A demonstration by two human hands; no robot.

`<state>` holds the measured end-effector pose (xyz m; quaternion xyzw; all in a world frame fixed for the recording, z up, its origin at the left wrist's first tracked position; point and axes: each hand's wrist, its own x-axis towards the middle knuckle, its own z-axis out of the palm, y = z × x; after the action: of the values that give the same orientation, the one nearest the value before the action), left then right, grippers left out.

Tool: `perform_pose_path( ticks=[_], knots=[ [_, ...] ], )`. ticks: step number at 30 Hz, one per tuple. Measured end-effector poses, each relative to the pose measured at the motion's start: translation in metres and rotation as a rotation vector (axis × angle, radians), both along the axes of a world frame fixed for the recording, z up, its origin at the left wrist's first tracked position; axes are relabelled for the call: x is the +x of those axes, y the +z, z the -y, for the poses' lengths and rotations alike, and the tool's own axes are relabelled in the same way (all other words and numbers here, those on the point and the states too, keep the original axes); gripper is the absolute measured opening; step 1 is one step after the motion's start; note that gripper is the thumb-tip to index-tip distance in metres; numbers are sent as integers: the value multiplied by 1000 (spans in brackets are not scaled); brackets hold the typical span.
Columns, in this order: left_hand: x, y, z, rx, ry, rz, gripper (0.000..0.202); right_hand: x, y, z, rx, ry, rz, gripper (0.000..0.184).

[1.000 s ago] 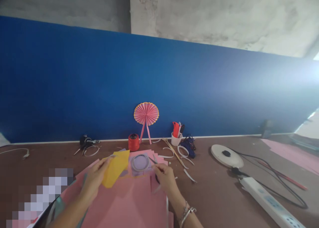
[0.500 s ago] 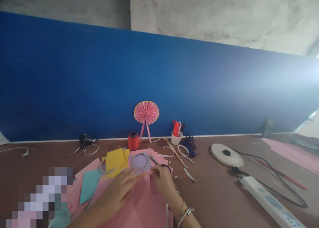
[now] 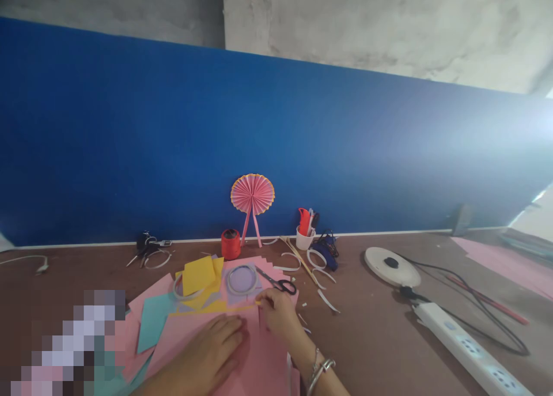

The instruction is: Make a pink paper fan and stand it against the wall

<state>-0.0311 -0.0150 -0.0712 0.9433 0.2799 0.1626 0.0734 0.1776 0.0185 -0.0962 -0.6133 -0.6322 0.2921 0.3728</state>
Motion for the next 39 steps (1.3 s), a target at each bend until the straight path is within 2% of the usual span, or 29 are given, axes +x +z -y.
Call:
perform_pose_path(
  ticks=[5,11,19,22,28,39],
  knots=[
    [1,-1,-1,23,-9,-30,29,3,-3,0,45,22,72,23],
    [0,-1,-3,5,-7,-27,32,14,-6,-2,48,-109,286,28],
    [1,6,-2,-129,21,-49,32,10,10,5,132,-83,478,23],
    [1,6,-2,-149,26,-83,32,10,13,6,85,-94,459,27],
    [1,4,-3,-76,19,-109,37,13,10,3,51,-96,364,33],
    [1,-4,-4,-61,14,-40,33,14,8,2,157,-53,351,33]
  ],
)
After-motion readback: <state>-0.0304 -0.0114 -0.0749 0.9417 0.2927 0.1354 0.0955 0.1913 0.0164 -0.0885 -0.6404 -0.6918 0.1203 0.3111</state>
